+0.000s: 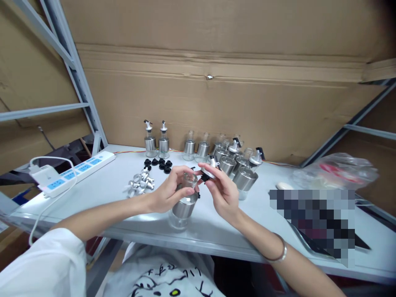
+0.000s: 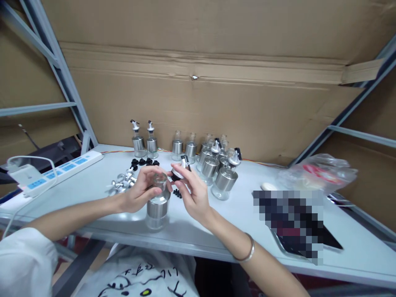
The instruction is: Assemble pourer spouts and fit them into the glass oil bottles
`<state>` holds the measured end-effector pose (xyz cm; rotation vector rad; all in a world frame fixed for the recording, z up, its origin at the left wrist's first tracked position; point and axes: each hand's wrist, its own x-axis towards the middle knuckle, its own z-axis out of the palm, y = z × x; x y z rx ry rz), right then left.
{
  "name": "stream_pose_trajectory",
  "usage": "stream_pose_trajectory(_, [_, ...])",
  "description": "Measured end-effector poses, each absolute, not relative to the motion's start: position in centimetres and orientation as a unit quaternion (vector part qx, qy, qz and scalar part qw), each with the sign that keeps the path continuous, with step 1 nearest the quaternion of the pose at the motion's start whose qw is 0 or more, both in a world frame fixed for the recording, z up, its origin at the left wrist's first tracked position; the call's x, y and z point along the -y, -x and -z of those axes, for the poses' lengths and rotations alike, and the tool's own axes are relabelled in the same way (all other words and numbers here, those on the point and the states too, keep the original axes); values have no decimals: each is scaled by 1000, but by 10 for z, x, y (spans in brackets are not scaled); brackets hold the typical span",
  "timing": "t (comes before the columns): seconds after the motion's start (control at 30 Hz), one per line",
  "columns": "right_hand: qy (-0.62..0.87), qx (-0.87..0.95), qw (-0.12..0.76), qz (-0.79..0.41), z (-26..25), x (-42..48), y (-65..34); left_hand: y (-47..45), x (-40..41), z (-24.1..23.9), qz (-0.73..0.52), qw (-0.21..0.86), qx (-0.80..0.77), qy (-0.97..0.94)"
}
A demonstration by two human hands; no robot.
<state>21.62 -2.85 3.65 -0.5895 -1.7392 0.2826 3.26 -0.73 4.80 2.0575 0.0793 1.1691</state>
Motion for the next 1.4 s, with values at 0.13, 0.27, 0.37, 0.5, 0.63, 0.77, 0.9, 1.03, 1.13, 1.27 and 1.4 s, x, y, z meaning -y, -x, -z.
stream_pose_trajectory(0.13, [265, 757, 591, -86, -51, 28, -215, -34, 10, -47, -454, 411, -22, -790])
stream_pose_trajectory(0.27, [257, 788, 547, -115, -57, 26, -212, -38, 10, -40, -461, 436, -33, -772])
stream_pose_trajectory(0.37, [230, 813, 522, -118, -55, 24, -210, -38, 11, -37, -470, 421, -50, -774])
stream_pose_trajectory(0.5, [203, 826, 518, -84, -55, 23, -209, -38, 13, -36, -466, 443, -35, -766])
stream_pose_trajectory(0.63, [196, 841, 502, -39, -58, 25, -208, -36, 16, -35, -467, 480, -39, -742])
stream_pose_trajectory(0.77, [193, 855, 482, -12, -58, 30, -206, -30, 17, -31, -447, 507, -73, -733])
stream_pose_trajectory(0.9, [198, 849, 486, -64, -58, 32, -204, -26, 11, -26, -426, 538, -99, -721])
stream_pose_trajectory(1.03, [151, 854, 490, -90, -58, 32, -203, -24, 2, -22, -311, 582, -111, -743])
stream_pose_trajectory(1.13, [132, 856, 486, -114, -56, 31, -204, -23, -1, -20, -149, 607, -118, -772])
stream_pose_trajectory(1.27, [128, 858, 486, -110, -53, 32, -203, -22, 1, -17, -102, 592, -145, -786])
stream_pose_trajectory(1.4, [118, 855, 486, -140, -48, 32, -201, -21, 5, -15, -138, 585, -157, -784])
